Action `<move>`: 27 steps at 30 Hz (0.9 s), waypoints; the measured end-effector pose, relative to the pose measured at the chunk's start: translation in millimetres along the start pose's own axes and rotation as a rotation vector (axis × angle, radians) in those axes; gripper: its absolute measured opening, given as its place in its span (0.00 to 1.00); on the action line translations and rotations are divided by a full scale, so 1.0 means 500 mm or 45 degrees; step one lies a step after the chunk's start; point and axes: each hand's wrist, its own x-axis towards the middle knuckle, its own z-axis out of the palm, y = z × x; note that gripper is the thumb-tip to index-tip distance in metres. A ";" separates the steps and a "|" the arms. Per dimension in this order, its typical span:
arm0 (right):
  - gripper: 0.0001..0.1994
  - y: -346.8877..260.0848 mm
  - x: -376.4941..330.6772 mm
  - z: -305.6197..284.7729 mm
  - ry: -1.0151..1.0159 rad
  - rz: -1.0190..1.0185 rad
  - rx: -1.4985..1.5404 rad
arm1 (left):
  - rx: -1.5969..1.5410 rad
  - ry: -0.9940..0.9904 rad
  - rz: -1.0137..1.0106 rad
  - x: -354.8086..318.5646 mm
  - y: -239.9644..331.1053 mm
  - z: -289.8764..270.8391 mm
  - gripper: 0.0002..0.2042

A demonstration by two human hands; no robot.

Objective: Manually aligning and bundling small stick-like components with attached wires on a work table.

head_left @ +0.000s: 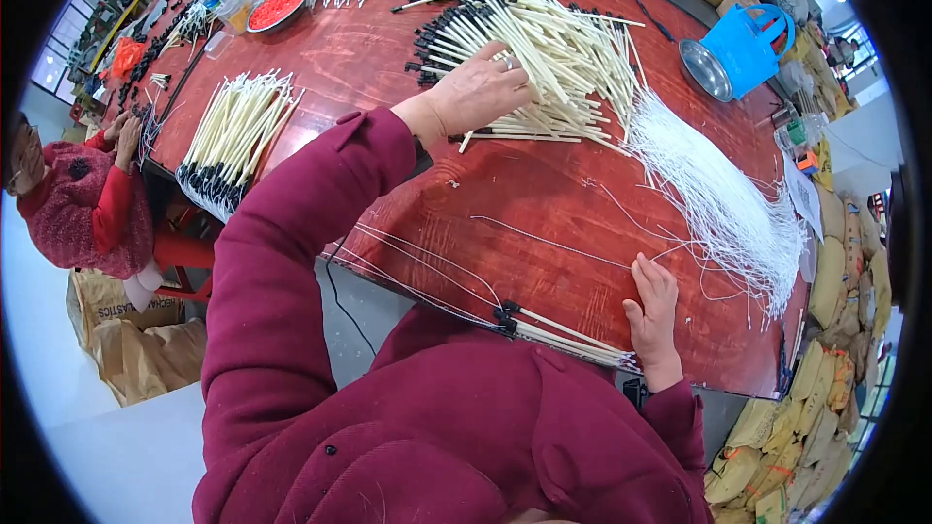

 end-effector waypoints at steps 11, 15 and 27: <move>0.32 0.041 -0.027 0.047 0.010 0.013 0.012 | -0.455 0.032 -0.138 -0.016 0.132 -0.053 0.18; 0.32 0.057 0.006 0.050 0.038 -0.005 0.001 | -0.862 0.001 -0.575 -0.114 0.195 -0.067 0.10; 0.34 0.058 0.004 0.046 0.022 0.015 -0.037 | -0.996 -0.133 -0.990 -0.222 0.282 -0.085 0.06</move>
